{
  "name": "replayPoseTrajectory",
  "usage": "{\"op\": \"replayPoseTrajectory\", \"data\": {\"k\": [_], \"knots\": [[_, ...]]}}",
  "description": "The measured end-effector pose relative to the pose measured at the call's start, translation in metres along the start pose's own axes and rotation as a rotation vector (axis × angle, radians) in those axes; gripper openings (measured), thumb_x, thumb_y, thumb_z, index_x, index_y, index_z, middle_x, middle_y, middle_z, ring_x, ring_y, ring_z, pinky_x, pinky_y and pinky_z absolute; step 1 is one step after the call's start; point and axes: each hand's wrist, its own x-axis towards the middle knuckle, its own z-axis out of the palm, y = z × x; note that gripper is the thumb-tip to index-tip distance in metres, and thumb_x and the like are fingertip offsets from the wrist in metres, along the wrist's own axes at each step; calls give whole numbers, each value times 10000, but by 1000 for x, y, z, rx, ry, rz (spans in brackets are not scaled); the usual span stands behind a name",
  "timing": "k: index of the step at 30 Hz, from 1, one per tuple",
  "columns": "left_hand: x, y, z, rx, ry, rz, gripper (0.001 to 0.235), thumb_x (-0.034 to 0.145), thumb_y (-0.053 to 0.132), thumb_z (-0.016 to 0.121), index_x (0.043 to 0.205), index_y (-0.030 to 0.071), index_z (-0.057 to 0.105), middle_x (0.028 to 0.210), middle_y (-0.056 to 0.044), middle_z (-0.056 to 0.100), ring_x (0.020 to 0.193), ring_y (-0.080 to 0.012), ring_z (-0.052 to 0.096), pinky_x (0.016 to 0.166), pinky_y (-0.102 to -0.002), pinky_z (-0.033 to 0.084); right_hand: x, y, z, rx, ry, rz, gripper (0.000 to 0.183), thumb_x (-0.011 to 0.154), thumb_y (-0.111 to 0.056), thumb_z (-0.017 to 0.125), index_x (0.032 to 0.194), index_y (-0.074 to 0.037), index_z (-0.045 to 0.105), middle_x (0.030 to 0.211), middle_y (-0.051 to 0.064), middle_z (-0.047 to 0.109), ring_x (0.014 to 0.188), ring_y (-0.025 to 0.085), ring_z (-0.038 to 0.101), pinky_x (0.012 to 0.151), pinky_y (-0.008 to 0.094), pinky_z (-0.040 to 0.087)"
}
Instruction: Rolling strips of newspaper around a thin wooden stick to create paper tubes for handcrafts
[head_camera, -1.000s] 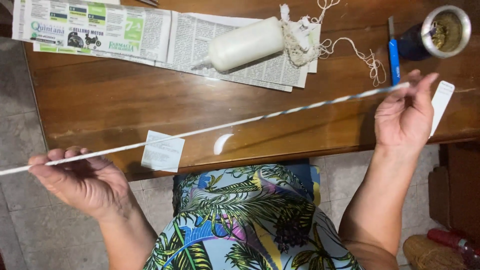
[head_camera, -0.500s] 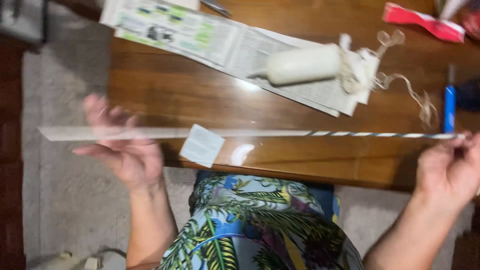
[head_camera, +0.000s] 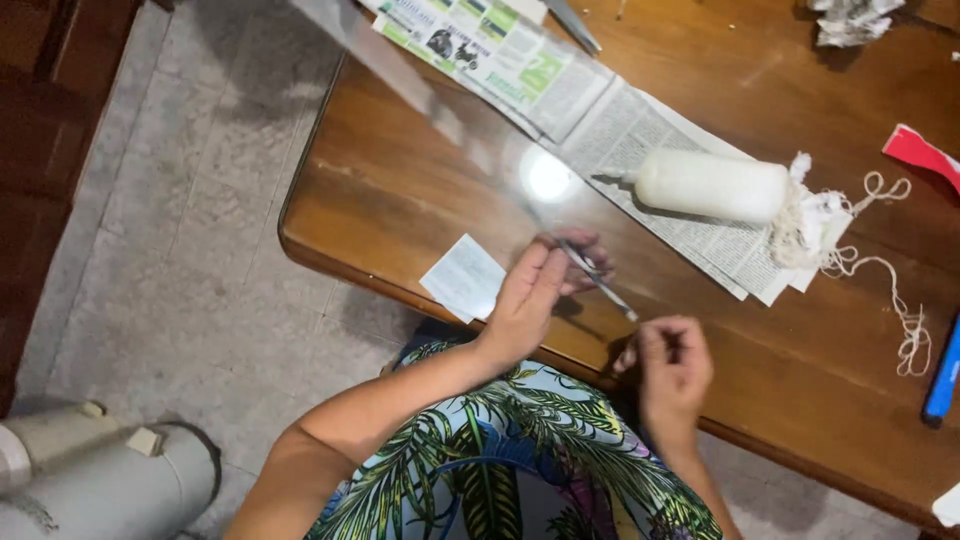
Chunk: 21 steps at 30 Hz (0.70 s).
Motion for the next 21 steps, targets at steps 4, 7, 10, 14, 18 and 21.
{"op": "replayPoseTrajectory", "data": {"k": [4, 7, 10, 14, 18, 21], "knots": [[-3, 16, 7, 159, -40, -57, 325, 1003, 243, 293, 1196, 14, 420, 1019, -120, 598, 964, -223, 605, 797, -266, 512, -4, 44, -4, -498, -72, -201, 134, 916, -171, 474, 928, -84, 576, 676, 20, 600, 540, 125, 552, 506, 264, 436], [-6, 7, 6, -48, -19, -131, 274, 1009, 190, 305, 1142, -16, 428, 859, -74, 508, 842, -187, 590, 839, -310, 548, -3, 61, 1, -715, -319, -587, 139, 885, -110, 532, 976, -5, 539, 691, 81, 611, 451, 148, 569, 421, 263, 542], [0, -10, -11, -213, 77, -129, 201, 1004, 195, 312, 979, 48, 447, 681, 18, 389, 545, -64, 363, 471, -160, 319, -5, 47, 13, -601, -386, -425, 113, 908, -158, 457, 960, -65, 494, 574, 54, 544, 384, 156, 503, 364, 297, 437], [36, 46, -35, 425, 447, 305, 213, 886, 95, 380, 693, 130, 464, 667, -12, 461, 645, -177, 437, 617, -340, 358, -11, 36, 14, -593, -460, -467, 57, 874, -115, 519, 898, -67, 537, 524, 38, 524, 354, 116, 477, 339, 254, 402], [58, 120, -63, -235, 406, 400, 197, 966, 258, 413, 1024, 105, 522, 647, 62, 366, 554, -30, 293, 487, -164, 232, -15, 53, -19, -721, -322, -644, 159, 796, -115, 633, 942, -54, 645, 851, 71, 690, 705, 150, 686, 690, 266, 568], [60, 138, -74, -27, 471, 525, 259, 976, 250, 397, 1140, 64, 471, 675, 38, 331, 560, -48, 243, 448, -176, 163, -21, 83, -59, -870, 12, -580, 133, 811, -134, 628, 922, -79, 674, 913, 33, 675, 792, 140, 651, 809, 274, 498]]}}
